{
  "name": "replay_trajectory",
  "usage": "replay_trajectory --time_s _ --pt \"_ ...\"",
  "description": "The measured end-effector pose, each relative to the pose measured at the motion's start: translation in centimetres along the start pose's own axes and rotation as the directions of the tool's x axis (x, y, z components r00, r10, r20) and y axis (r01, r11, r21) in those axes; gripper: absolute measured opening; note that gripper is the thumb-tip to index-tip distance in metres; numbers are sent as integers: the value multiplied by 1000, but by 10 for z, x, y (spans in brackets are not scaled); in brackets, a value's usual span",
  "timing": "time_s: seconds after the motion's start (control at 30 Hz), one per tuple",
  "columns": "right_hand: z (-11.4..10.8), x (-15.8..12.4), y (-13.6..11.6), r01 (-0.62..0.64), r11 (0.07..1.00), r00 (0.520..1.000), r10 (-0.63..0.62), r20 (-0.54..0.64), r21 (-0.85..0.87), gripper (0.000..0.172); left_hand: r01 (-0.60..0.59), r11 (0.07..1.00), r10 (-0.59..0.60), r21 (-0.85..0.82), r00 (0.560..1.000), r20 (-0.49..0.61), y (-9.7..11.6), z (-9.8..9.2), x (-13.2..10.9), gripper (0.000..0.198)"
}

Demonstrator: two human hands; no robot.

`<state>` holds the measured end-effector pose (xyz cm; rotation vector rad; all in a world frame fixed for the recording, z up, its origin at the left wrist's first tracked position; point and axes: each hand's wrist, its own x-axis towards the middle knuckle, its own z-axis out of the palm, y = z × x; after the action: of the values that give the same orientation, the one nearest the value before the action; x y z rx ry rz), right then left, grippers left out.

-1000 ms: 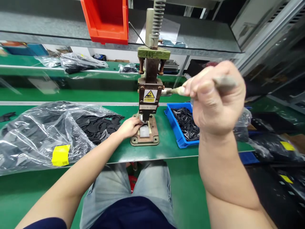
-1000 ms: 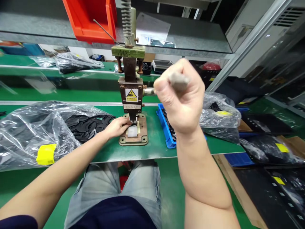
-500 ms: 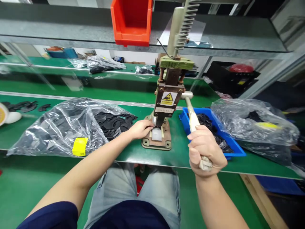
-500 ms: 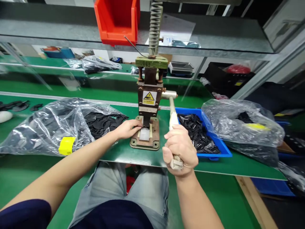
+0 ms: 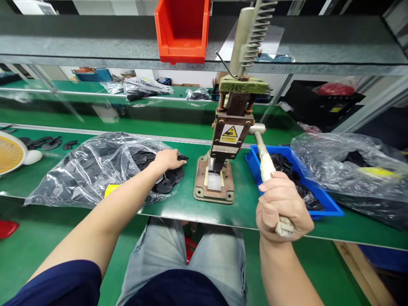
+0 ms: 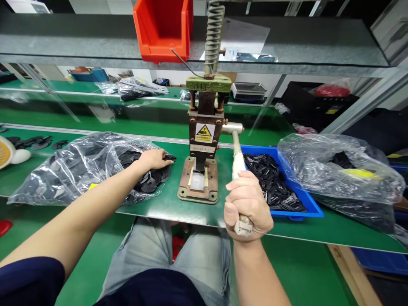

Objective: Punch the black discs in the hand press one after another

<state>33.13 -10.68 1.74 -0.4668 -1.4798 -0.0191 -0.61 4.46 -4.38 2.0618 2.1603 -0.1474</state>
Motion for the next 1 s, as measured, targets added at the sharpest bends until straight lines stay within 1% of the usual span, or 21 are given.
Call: replay_trajectory --time_s 0.07,0.13,0.2,0.27,0.37,0.5,0.6,0.67,0.73,0.8,0.9,1.0 --pt "-1 1 0 0 1000 1000 0 18 4 22 -5 999 5 42 1000 -6 11 4 0 68" --pt "-2 2 0 -5 1000 999 4 33 10 21 -22 998 22 59 1000 -5 16 5 0 58" --pt "-2 2 1 -6 1000 999 6 38 15 20 -48 997 48 65 999 -9 16 4 -1 46" --pt "-2 2 1 1 1000 1000 -2 24 21 20 -68 995 69 73 998 -11 13 1 -7 39" --pt "-1 0 2 11 1000 1000 -11 2 25 21 -124 988 131 95 990 -61 4 -7 -21 31" --pt "1 -1 3 1 1000 1000 -1 3 27 20 -251 961 269 117 947 -177 -6 -21 -46 23" --pt "1 -2 2 -5 1000 1000 5 -8 22 20 -323 941 337 102 921 -197 -6 -28 -63 13" --pt "2 -2 2 -6 1000 1000 6 -13 27 20 -359 930 366 72 910 -196 -1 -29 -73 8" --pt "2 -1 2 0 999 1000 1 -18 37 21 -384 923 379 14 905 -194 7 -24 -82 5" --pt "3 -1 2 2 999 1000 -1 -23 40 21 -399 913 378 -82 905 -197 19 -14 -88 7" --pt "3 -1 1 0 1000 1000 1 -30 29 23 -387 883 340 -267 918 -205 35 10 -95 10" --pt "2 -2 1 -12 1000 1000 13 -26 19 25 -339 854 270 -396 937 -220 44 32 -97 16"
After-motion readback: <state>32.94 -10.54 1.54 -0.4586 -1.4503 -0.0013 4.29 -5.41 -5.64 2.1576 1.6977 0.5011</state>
